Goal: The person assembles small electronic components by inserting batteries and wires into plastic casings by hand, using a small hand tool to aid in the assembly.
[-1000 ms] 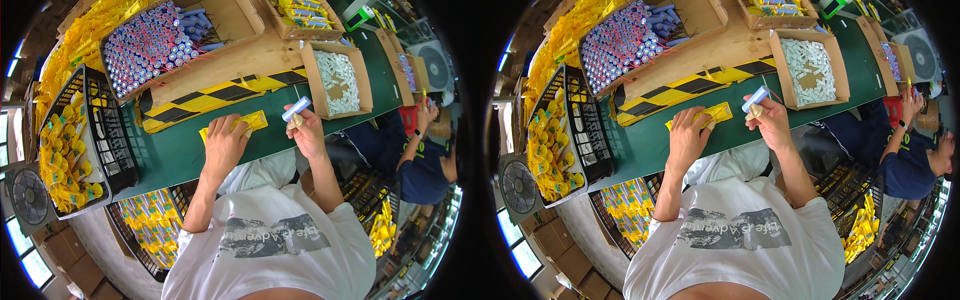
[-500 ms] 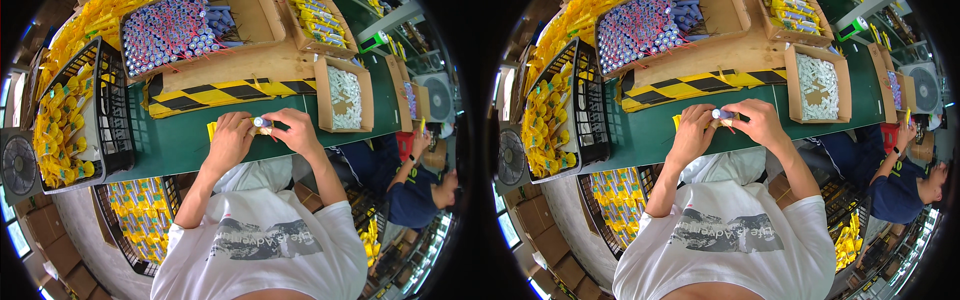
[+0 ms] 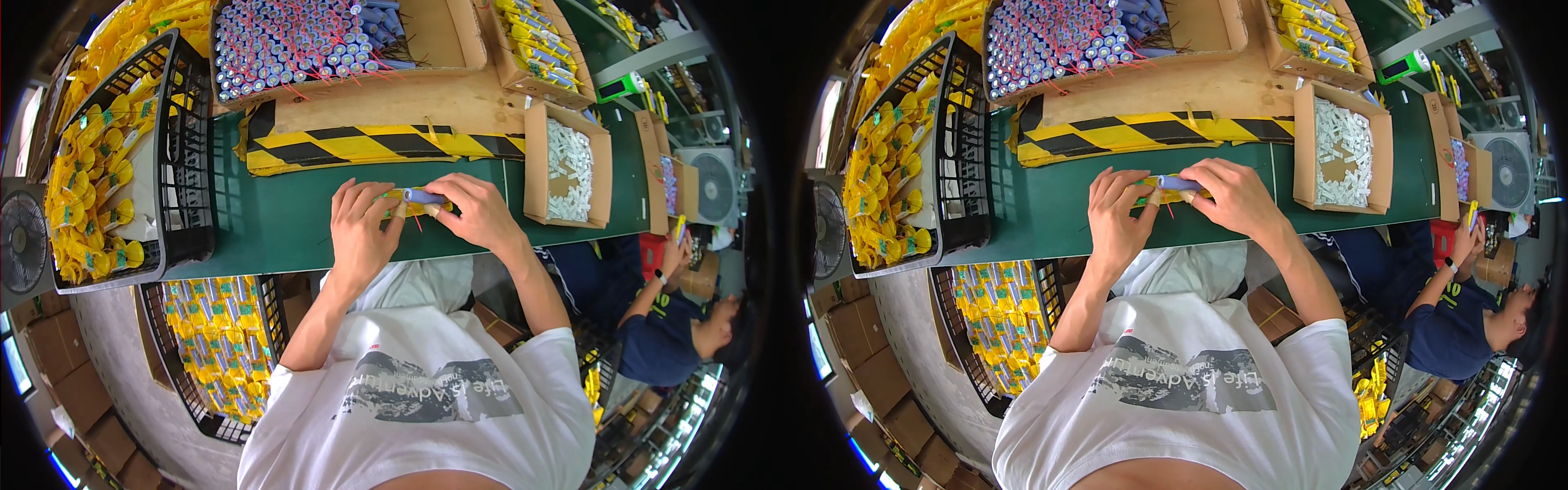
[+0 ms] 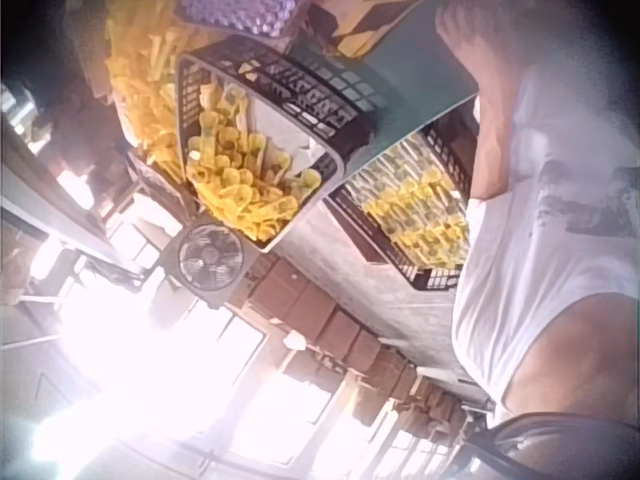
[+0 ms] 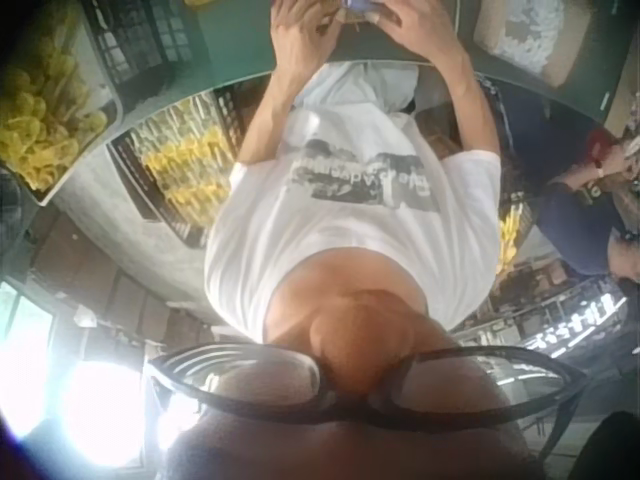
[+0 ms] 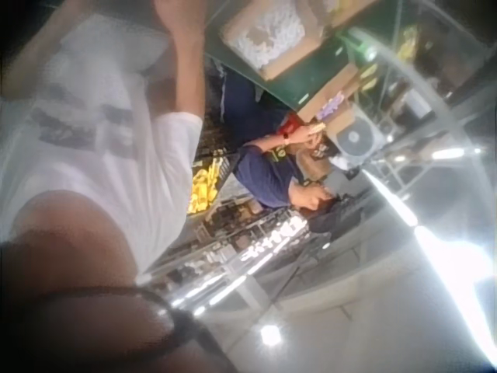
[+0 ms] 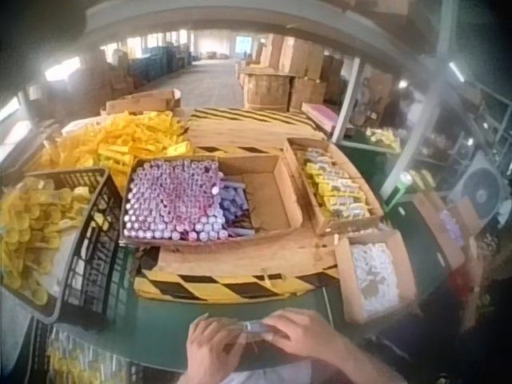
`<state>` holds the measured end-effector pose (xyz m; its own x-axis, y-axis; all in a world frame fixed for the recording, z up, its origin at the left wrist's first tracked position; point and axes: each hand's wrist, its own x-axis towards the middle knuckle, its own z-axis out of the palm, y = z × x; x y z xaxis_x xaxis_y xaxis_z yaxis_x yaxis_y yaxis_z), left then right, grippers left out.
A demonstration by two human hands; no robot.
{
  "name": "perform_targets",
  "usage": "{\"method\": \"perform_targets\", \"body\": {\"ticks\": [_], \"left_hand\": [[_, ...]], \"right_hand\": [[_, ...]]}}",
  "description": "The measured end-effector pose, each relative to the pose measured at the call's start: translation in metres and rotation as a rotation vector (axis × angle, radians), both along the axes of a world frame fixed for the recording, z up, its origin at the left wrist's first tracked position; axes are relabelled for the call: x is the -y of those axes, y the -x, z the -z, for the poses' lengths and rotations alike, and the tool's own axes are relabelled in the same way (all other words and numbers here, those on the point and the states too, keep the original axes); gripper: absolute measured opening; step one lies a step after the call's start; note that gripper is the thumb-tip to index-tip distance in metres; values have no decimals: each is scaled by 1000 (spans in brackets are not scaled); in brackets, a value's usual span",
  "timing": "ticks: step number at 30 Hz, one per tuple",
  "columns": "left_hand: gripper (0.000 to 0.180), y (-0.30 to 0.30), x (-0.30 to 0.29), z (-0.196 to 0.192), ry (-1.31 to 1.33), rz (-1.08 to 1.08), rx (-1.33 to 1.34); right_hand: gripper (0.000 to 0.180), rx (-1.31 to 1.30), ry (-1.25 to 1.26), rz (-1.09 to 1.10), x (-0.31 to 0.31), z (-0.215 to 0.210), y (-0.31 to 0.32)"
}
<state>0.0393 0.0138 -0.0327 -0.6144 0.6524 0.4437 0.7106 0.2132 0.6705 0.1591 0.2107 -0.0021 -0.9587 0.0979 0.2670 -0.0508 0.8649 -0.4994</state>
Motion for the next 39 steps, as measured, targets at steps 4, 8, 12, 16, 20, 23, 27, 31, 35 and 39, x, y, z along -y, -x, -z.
{"method": "perform_targets", "body": {"ticks": [4, 8, 12, 16, 20, 23, 27, 31, 35, 39], "left_hand": [[15, 4, 8, 6, 7, 3, 59], [12, 8, 7, 4, 4, 67, 107], [9, 10, 8, 4, -6, 134, 133], [9, 11, 11, 6, -35, 136, 133], [11, 12, 11, 8, -33, 145, 146], [12, 12, 11, 7, -14, 160, 128], [19, 14, 12, -2, 47, 186, 90], [23, 16, 9, -14, 77, 227, 68], [21, 20, 8, -2, 96, 217, -10], [20, 22, 7, -2, 101, 214, -28]], "right_hand": [[28, 2, -52, -37, 1, -2, 0], [30, 9, -115, -48, 6, -7, 3], [34, -18, -135, -60, 10, -3, 5], [40, -10, -198, -65, 14, 0, 2], [46, -13, -233, -48, 19, 1, 1], [47, 3, -327, -36, 22, -3, 5], [61, 69, -179, 7, 23, -12, 9], [77, 136, -165, 36, 24, -16, 12], [78, 146, -105, 87, 28, -10, 13], [84, 117, -31, 147, 32, -8, 7]]}}
